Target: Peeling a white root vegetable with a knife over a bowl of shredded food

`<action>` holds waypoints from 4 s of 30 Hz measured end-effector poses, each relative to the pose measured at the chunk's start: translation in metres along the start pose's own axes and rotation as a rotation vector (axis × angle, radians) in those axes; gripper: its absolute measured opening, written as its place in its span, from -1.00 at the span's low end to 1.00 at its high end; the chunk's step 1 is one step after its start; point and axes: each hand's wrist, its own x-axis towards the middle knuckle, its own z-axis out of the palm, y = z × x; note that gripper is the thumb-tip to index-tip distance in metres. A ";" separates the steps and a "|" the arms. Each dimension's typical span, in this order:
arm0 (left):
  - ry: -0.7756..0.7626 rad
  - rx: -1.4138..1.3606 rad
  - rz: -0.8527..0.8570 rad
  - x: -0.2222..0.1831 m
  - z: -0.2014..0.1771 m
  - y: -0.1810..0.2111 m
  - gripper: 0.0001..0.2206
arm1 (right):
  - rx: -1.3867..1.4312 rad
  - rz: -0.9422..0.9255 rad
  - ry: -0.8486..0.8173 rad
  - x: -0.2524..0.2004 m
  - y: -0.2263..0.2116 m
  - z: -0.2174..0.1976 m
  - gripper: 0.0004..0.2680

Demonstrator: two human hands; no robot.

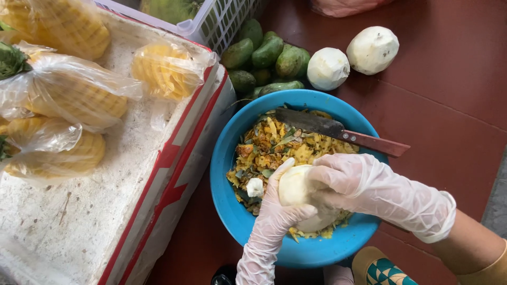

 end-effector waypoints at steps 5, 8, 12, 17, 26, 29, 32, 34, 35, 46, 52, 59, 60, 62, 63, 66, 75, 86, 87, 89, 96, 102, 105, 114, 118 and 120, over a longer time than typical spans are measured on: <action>0.008 0.091 -0.024 0.009 -0.007 -0.016 -0.03 | -0.145 -0.075 -0.013 -0.001 0.003 0.012 -0.82; 0.066 0.161 -0.094 0.011 -0.005 -0.017 -0.04 | -0.227 -0.194 0.071 -0.001 0.010 0.024 -0.85; 0.041 0.108 -0.054 0.009 -0.007 -0.019 -0.03 | -0.093 -0.078 0.131 0.002 0.008 0.024 -0.85; -0.046 -0.008 -0.009 0.002 -0.006 -0.011 -0.04 | 0.280 0.569 0.147 -0.008 0.011 0.010 -0.96; 0.095 -0.163 0.035 0.005 -0.020 -0.004 -0.04 | -0.103 0.850 -0.590 -0.071 0.020 0.070 -0.19; 0.159 -0.298 -0.023 0.001 -0.021 0.000 -0.17 | -0.163 0.708 -0.438 -0.081 0.027 0.093 -0.30; 0.152 -0.338 -0.023 -0.001 -0.018 0.005 -0.17 | -0.107 0.831 -0.532 -0.067 0.023 0.081 -0.35; 0.100 -0.212 0.060 -0.001 -0.017 0.008 -0.12 | 0.512 1.095 -0.149 -0.046 0.006 0.049 -0.27; 0.102 -0.213 0.057 0.002 -0.019 0.004 -0.12 | 0.513 1.097 -0.151 -0.039 -0.002 0.032 -0.27; 0.056 -0.019 0.197 0.013 -0.015 -0.012 -0.02 | 0.686 0.910 -0.407 -0.033 -0.014 -0.012 -0.32; -0.003 0.033 0.285 0.013 -0.012 -0.010 -0.03 | 0.681 1.077 -0.465 -0.009 -0.020 -0.019 -0.27; -0.024 0.101 0.310 0.008 -0.005 -0.004 0.02 | 0.734 0.807 -0.200 -0.043 -0.003 0.015 -0.48; -0.028 0.072 0.310 0.008 -0.005 -0.004 0.01 | 0.802 0.814 -0.157 -0.042 -0.004 0.014 -0.50; -0.032 0.041 0.306 0.009 -0.005 -0.009 0.00 | 0.869 0.825 -0.115 -0.045 -0.004 0.021 -0.52; -0.022 0.067 0.343 0.010 -0.006 -0.013 -0.01 | 0.983 0.862 -0.032 -0.048 -0.003 0.029 -0.55; -0.018 0.106 0.396 0.013 -0.006 -0.018 -0.01 | 1.287 1.069 0.112 -0.046 -0.009 0.026 -0.58; -0.074 0.045 0.353 0.013 -0.008 -0.012 0.04 | 1.168 1.118 -0.252 -0.029 -0.005 -0.008 -0.37; -0.012 0.048 0.268 0.015 -0.009 -0.011 0.03 | 1.005 1.055 -0.250 -0.017 -0.018 -0.007 -0.48; -0.009 0.048 0.321 0.015 -0.010 -0.012 -0.02 | 1.030 1.062 -0.222 -0.015 -0.019 -0.005 -0.49; -0.006 0.048 0.374 0.016 -0.011 -0.015 -0.08 | 1.056 1.069 -0.194 -0.012 -0.021 -0.002 -0.50; 0.033 0.136 0.441 0.013 -0.006 -0.011 -0.10 | 1.108 1.093 0.121 -0.014 0.017 0.006 -0.54; -0.060 -0.198 0.301 -0.001 0.012 0.009 -0.06 | 1.064 1.266 -0.051 -0.033 0.036 0.023 -0.50; -0.009 -0.247 0.296 0.002 0.007 0.007 -0.07 | 1.105 1.198 -0.087 -0.017 0.013 0.015 -0.43; 0.117 -0.202 0.377 0.016 -0.011 -0.010 -0.13 | 1.171 1.166 -0.086 -0.012 -0.019 -0.016 -0.32; 0.130 -0.137 0.360 0.010 -0.005 -0.004 -0.09 | 0.840 1.029 -0.354 -0.011 -0.011 -0.007 -0.18; 0.120 -0.106 0.391 0.009 -0.005 -0.005 -0.10 | 0.828 1.135 -0.391 0.001 -0.017 -0.015 -0.22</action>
